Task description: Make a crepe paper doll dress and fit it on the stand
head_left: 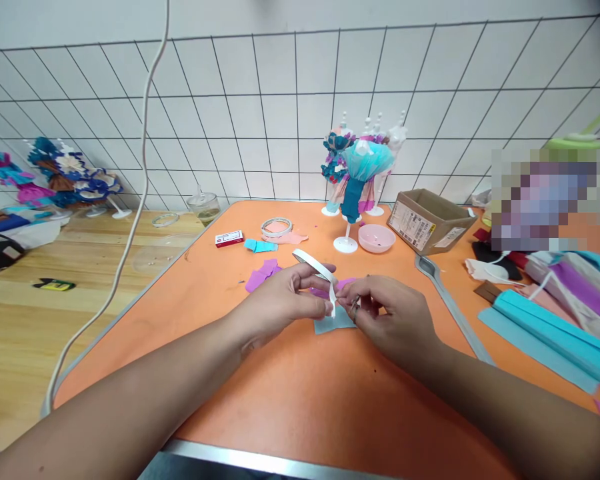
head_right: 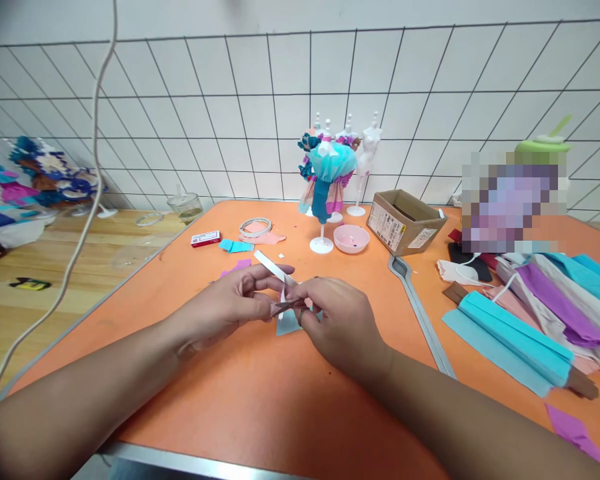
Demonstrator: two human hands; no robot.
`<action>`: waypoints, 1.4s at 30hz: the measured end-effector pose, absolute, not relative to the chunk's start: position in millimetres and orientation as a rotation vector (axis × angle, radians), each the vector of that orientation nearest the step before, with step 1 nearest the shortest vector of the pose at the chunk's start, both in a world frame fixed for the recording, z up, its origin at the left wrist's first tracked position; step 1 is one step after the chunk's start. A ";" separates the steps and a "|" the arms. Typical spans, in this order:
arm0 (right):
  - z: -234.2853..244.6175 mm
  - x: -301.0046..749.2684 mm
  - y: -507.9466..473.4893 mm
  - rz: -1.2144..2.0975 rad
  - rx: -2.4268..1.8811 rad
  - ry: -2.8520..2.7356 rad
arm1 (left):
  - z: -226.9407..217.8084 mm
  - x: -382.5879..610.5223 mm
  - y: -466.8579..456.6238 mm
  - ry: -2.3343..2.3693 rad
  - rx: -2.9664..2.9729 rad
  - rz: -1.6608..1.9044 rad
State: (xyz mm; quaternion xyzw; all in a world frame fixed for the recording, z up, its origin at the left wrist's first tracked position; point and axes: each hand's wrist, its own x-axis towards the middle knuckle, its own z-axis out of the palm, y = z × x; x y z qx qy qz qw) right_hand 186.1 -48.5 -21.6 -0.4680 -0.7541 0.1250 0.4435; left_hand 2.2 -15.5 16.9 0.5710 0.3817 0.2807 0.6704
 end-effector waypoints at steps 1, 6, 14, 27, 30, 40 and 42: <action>-20.2 186.5 -49.0 0.324 -1.149 -1.868 | 16.4 2.3 -15.1 0.871 1.282 0.643; -5.8 189.5 -53.6 0.683 -1.299 -1.685 | 14.2 -2.0 -8.4 0.998 1.384 0.807; -6.6 185.8 -55.3 1.306 -1.274 -2.098 | 16.2 -6.0 -8.3 1.132 1.596 0.882; -10.4 181.4 -53.5 1.009 -1.441 -2.218 | 18.1 2.3 -16.6 1.136 1.584 0.805; -11.2 180.6 -52.6 0.964 -1.449 -2.211 | 17.6 4.5 -18.8 1.121 1.560 0.798; -12.9 176.3 -51.8 0.897 -1.459 -2.195 | 17.5 6.2 -21.3 1.120 1.531 0.804; -12.5 176.1 -51.9 0.891 -1.467 -2.193 | 18.7 6.6 -21.6 1.129 1.536 0.796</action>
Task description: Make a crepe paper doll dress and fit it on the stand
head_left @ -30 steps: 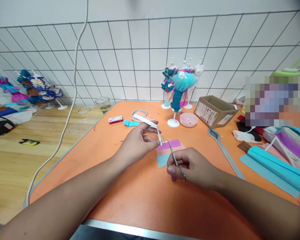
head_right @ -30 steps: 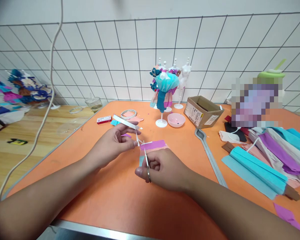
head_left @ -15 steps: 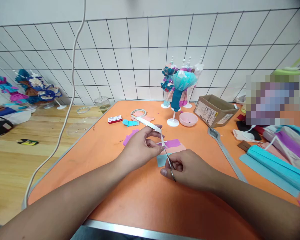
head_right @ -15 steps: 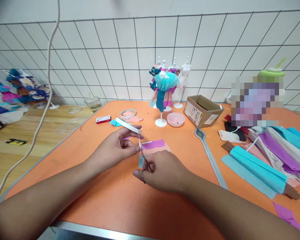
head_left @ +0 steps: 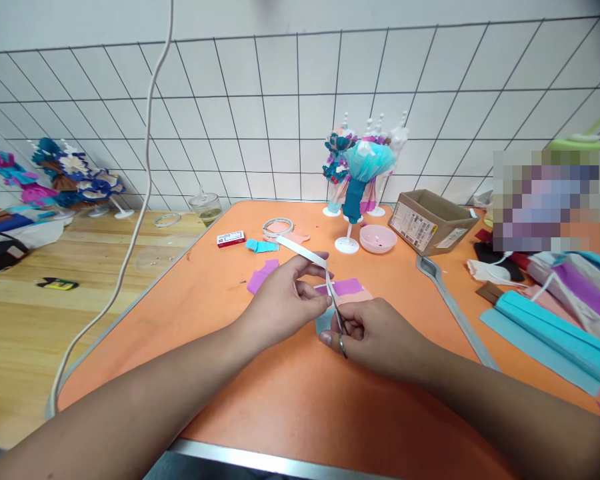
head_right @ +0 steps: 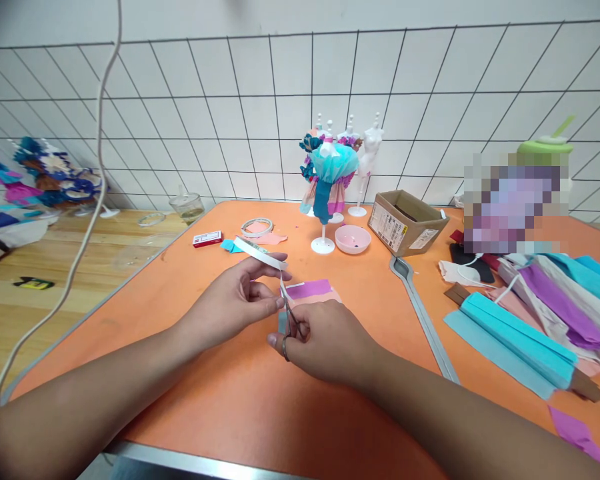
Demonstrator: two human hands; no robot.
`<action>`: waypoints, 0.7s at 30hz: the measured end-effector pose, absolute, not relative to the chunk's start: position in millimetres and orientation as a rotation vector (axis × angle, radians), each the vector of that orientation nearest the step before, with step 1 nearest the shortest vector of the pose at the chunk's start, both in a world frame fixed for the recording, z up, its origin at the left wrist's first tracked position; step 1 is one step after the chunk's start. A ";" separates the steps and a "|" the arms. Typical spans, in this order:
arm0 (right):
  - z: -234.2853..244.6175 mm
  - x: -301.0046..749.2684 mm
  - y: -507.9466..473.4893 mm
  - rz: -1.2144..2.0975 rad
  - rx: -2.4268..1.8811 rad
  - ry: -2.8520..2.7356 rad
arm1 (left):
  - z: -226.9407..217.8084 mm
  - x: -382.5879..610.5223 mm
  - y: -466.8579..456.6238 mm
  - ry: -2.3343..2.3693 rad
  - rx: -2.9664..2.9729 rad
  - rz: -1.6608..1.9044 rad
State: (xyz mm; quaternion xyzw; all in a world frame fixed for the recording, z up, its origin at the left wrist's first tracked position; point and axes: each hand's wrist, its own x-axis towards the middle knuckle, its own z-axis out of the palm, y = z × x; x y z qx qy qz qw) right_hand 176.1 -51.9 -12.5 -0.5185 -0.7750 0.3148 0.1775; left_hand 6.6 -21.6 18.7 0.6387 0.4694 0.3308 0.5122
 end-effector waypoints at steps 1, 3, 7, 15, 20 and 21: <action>-12.7 176.1 -51.9 0.886 -1.472 -2.191 | 19.2 6.7 -21.6 1.131 1.538 0.794; -13.5 176.3 -51.9 0.883 -1.483 -2.189 | 19.6 6.7 -21.5 1.132 1.537 0.796; -16.2 176.2 -51.8 0.886 -1.485 -2.181 | 18.4 5.1 -20.5 1.110 1.539 0.809; -16.6 176.2 -50.2 0.867 -1.461 -2.183 | 17.2 5.0 -19.6 1.095 1.541 0.820; -13.7 176.6 -50.4 1.014 -1.446 -2.154 | 17.1 4.8 -18.1 1.092 1.535 0.817; -13.1 177.0 -50.4 1.012 -1.446 -2.159 | 17.0 4.3 -17.7 1.087 1.532 0.816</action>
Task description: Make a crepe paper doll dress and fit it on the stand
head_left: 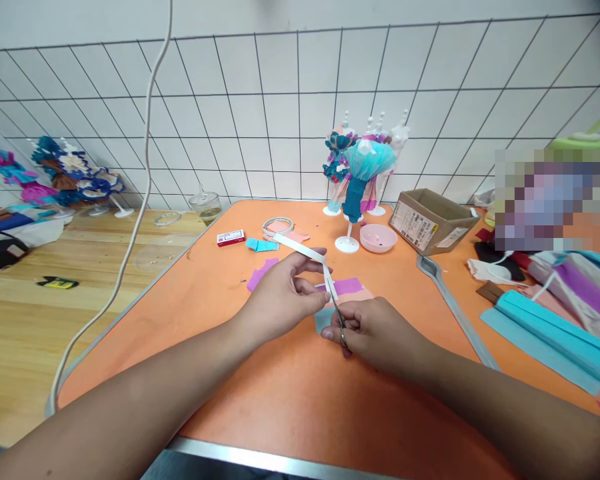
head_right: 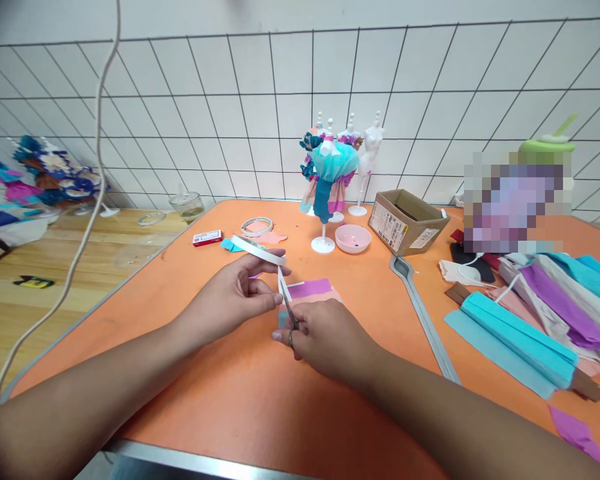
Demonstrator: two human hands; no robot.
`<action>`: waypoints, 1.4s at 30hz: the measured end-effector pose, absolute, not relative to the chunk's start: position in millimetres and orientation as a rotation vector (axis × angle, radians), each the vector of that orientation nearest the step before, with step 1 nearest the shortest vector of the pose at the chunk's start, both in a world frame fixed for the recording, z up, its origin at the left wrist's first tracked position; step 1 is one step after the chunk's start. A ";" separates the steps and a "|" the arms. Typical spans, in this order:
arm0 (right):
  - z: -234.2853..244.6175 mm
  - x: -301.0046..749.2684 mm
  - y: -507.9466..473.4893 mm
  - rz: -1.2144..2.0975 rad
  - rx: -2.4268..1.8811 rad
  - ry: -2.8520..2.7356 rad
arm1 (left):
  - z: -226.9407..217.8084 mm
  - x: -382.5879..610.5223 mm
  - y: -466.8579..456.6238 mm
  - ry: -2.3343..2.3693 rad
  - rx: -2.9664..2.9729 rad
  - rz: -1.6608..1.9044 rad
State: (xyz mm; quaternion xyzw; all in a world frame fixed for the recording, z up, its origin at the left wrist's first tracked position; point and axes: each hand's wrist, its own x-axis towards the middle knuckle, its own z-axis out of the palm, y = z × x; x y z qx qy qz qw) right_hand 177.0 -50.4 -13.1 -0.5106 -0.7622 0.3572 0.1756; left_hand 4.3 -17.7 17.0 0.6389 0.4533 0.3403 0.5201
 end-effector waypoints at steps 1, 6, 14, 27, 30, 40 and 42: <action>-12.5 177.7 -50.3 0.991 -1.447 -2.169 | 16.9 3.6 -17.3 1.079 1.527 0.812; -8.7 184.4 -48.9 1.002 -1.397 -2.208 | 16.0 -1.1 -14.0 1.025 1.464 0.769; -8.5 192.6 -45.1 1.016 -1.442 -2.237 | 18.1 -6.3 -6.9 0.960 1.377 0.739; -6.4 189.1 -43.2 0.799 -1.455 -1.769 | 14.3 -0.7 -16.8 1.117 1.570 0.704; -9.4 184.0 -45.8 0.771 -1.463 -1.817 | 10.1 6.0 -22.0 1.120 1.589 0.658; -18.3 198.9 -35.8 0.439 -1.429 -1.958 | 17.0 0.1 -16.0 0.903 1.366 0.575; -19.7 199.3 -34.0 0.457 -1.416 -1.918 | 16.5 0.5 -15.3 0.898 1.338 0.605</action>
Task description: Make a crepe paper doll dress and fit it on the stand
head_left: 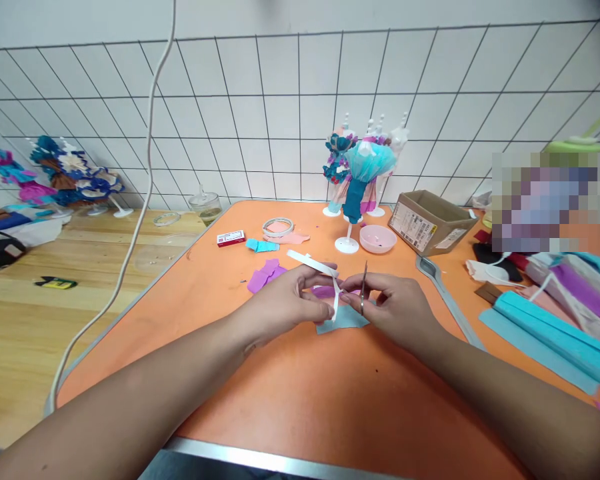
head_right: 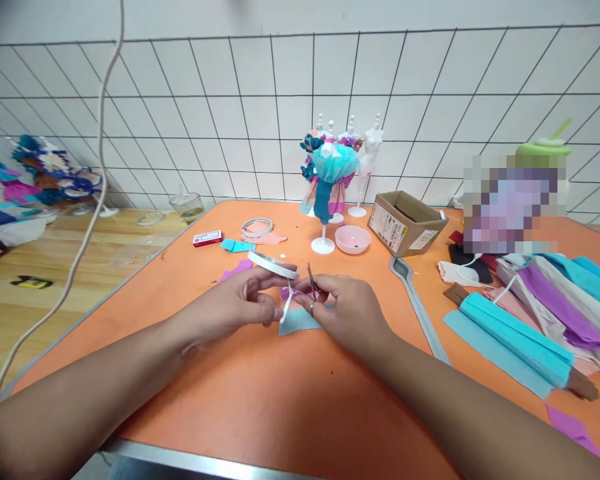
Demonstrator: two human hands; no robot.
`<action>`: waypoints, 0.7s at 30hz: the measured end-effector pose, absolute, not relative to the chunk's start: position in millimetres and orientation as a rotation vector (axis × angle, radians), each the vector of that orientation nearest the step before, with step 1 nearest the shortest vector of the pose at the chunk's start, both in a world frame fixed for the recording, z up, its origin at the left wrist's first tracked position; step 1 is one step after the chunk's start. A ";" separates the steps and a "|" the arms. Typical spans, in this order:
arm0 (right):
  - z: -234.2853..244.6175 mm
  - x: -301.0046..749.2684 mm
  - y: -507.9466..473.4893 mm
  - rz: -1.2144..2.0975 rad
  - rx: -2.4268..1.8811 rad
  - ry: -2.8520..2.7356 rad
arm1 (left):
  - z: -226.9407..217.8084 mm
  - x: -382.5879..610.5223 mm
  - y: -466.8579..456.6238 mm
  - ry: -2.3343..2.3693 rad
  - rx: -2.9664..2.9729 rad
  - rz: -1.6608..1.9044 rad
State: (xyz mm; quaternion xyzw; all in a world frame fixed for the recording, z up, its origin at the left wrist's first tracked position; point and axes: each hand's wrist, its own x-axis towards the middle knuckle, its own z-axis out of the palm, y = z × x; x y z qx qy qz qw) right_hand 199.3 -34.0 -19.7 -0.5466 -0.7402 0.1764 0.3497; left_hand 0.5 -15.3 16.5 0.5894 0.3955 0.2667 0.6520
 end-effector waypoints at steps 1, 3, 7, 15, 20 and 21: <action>-19.6 199.5 -33.4 0.483 -1.428 -1.873 | 15.8 0.1 -14.6 0.906 1.335 0.629; -17.3 200.0 -34.0 0.532 -1.465 -1.758 | 14.1 -1.9 -12.6 0.935 1.345 0.677; -7.4 200.2 -43.3 0.785 -1.361 -1.796 | 12.9 -7.9 -8.6 1.040 1.433 0.761; -5.1 184.2 -54.9 0.894 -1.467 -2.278 | 16.9 -1.0 -15.1 1.179 1.573 0.738; -9.8 180.1 -53.2 0.827 -1.542 -2.247 | 10.3 2.1 -19.0 1.169 1.637 0.688; -10.7 180.0 -53.0 0.816 -1.552 -2.241 | 8.5 2.2 -19.1 1.164 1.648 0.679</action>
